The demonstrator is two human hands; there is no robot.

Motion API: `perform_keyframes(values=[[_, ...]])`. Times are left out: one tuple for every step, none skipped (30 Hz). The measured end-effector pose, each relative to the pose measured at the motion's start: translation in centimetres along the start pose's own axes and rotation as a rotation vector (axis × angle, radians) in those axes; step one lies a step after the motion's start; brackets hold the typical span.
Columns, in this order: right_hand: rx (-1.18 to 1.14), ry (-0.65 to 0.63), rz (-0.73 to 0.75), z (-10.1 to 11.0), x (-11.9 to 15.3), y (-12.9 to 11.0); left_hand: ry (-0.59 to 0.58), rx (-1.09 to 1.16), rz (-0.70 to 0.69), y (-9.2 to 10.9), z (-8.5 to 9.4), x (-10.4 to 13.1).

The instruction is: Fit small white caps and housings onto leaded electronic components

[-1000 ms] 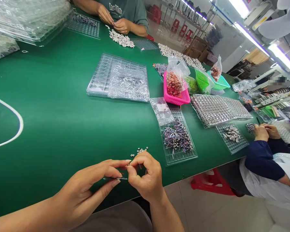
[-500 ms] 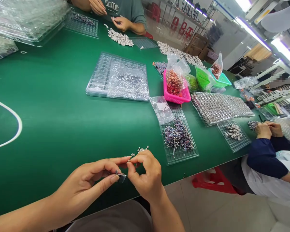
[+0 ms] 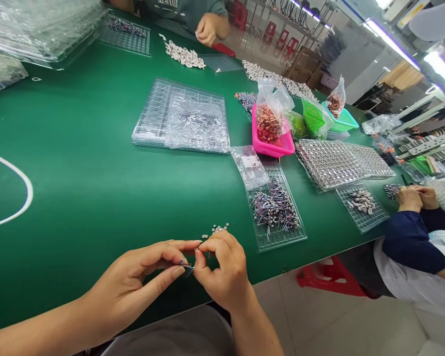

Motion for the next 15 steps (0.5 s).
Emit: perform_keyframes(values=[[0.000,0.001,0.001,0.01,-0.01,-0.01,0.001,0.002,-0.002,0.02,-0.01,-0.05],[-0.001,0.003,0.000,0.03,-0.02,-0.02,0.002,0.007,-0.001,0.05,-0.02,-0.10],[-0.003,0.007,-0.002,0.04,-0.02,-0.05,0.005,0.018,0.004,0.08,-0.04,-0.15],[-0.004,0.011,-0.006,0.05,-0.01,-0.08,0.008,0.035,0.015,0.10,-0.07,-0.18],[-0.004,0.018,-0.011,0.06,0.00,-0.12,0.016,0.058,0.029,0.13,-0.09,-0.20],[-0.003,0.027,-0.014,0.07,0.01,-0.17,0.024,0.085,0.047,0.15,-0.11,-0.19],[-0.002,0.038,-0.018,0.08,0.02,-0.22,0.031,0.112,0.067,0.16,-0.14,-0.16],[0.002,0.049,-0.021,0.08,0.04,-0.27,0.036,0.136,0.087,0.17,-0.16,-0.12],[0.006,0.059,-0.024,0.09,0.05,-0.32,0.037,0.155,0.103,0.18,-0.18,-0.06],[0.012,0.068,-0.026,0.08,0.06,-0.37,0.035,0.167,0.114,0.19,-0.20,-0.01],[0.018,0.077,-0.028,0.08,0.08,-0.41,0.031,0.173,0.122,0.20,-0.23,0.04],[0.026,0.085,-0.028,0.07,0.10,-0.45,0.028,0.175,0.126,0.20,-0.25,0.07],[0.034,0.091,-0.027,0.05,0.12,-0.48,0.026,0.173,0.126,0.20,-0.28,0.09],[0.042,0.098,-0.025,0.04,0.15,-0.51,0.022,0.169,0.123,0.20,-0.30,0.09],[0.050,0.104,-0.019,0.01,0.18,-0.52,0.019,0.162,0.117,0.19,-0.32,0.07]])
Point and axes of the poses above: each hand's wrist, its own x-axis away from the middle knuckle, its own z-axis out of the back of the hand, y = z × x, the point moved 1 cm from there along -x, towards the middle knuckle, and after that the axes turned 10 degrees about -z, right-handed, at the moved point
